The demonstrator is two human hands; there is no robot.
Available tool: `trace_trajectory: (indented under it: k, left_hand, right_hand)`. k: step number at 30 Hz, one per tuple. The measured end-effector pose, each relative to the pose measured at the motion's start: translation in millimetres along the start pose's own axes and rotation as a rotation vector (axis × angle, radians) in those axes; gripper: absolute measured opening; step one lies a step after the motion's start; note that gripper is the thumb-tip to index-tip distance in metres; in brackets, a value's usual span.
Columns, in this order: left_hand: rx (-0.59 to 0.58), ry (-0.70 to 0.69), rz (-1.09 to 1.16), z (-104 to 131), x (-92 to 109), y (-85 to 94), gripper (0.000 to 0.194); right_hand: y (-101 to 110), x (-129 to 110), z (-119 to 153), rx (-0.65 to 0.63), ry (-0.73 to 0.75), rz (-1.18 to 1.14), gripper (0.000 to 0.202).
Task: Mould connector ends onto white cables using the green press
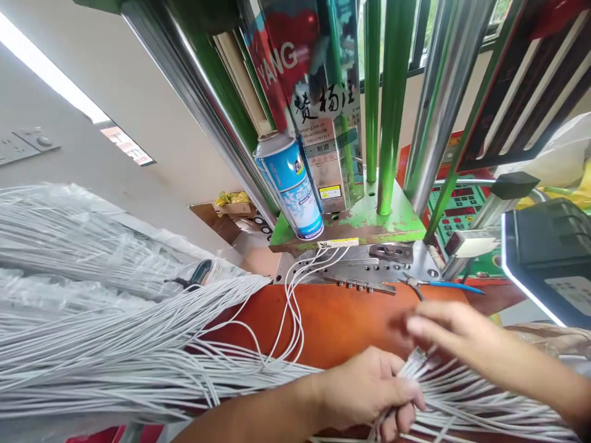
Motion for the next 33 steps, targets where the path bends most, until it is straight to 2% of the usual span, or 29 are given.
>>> trace_trajectory:
  k: [2,3,6,7,8,10,12,14,15,18,22,29,33]
  left_hand:
    - [-0.007,-0.031,0.062,-9,6,6.3,0.048]
    - [-0.002,-0.052,0.09,-12,9,10.6,0.049]
    - [0.065,-0.13,0.144,-19,17,28.7,0.052]
    - [0.111,-0.16,0.151,-19,20,36.5,0.052]
    - [0.158,-0.185,0.156,-19,22,44.5,0.05]
    - [0.246,-0.22,0.142,-17,23,59.2,0.046]
    - [0.342,-0.258,0.072,-15,22,70.1,0.046]
    - [0.44,-0.284,-0.019,-14,19,75.9,0.046]
    - [0.481,-0.295,-0.051,-15,17,77.0,0.047]
    - [0.5,-0.272,-0.078,-18,12,75.3,0.047]
    - [0.495,-0.216,-0.134,-19,9,74.7,0.042]
    - [0.528,-0.155,-0.189,-19,11,75.2,0.026]
    - [0.513,-0.15,-0.138,-20,13,74.4,0.032]
  right_hand:
    - [-2,-9,-14,0.157,-0.028,-0.068,0.053]
    - [-7,-14,-19,0.174,-0.03,-0.115,0.055]
    - [-35,-26,-27,0.031,0.024,-0.269,0.05]
    - [-43,-26,-29,0.06,0.059,-0.273,0.047]
    - [-48,-23,-32,0.147,0.103,-0.225,0.043]
    - [-54,-14,-37,0.349,0.181,0.024,0.035]
    - [-61,-3,-44,0.406,0.202,0.362,0.033]
    - [-68,4,-48,0.347,0.198,0.585,0.033]
    - [-69,6,-48,0.312,0.208,0.62,0.032]
    - [-67,6,-42,0.264,0.221,0.509,0.023]
    - [-60,12,-30,0.279,0.122,0.313,0.023]
    - [-75,10,-25,0.247,0.226,0.339,0.024]
    - [-77,8,-26,0.229,0.256,0.316,0.024]
Point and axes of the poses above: each hand's wrist, its own z-axis away from the middle knuckle, its own y-axis out of the back of the hand, x = y × z, the point moved 3 cm from there along -z, towards the middle knuckle, and after that the axes turned 4 degrees about -z, right-handed, at the moved point
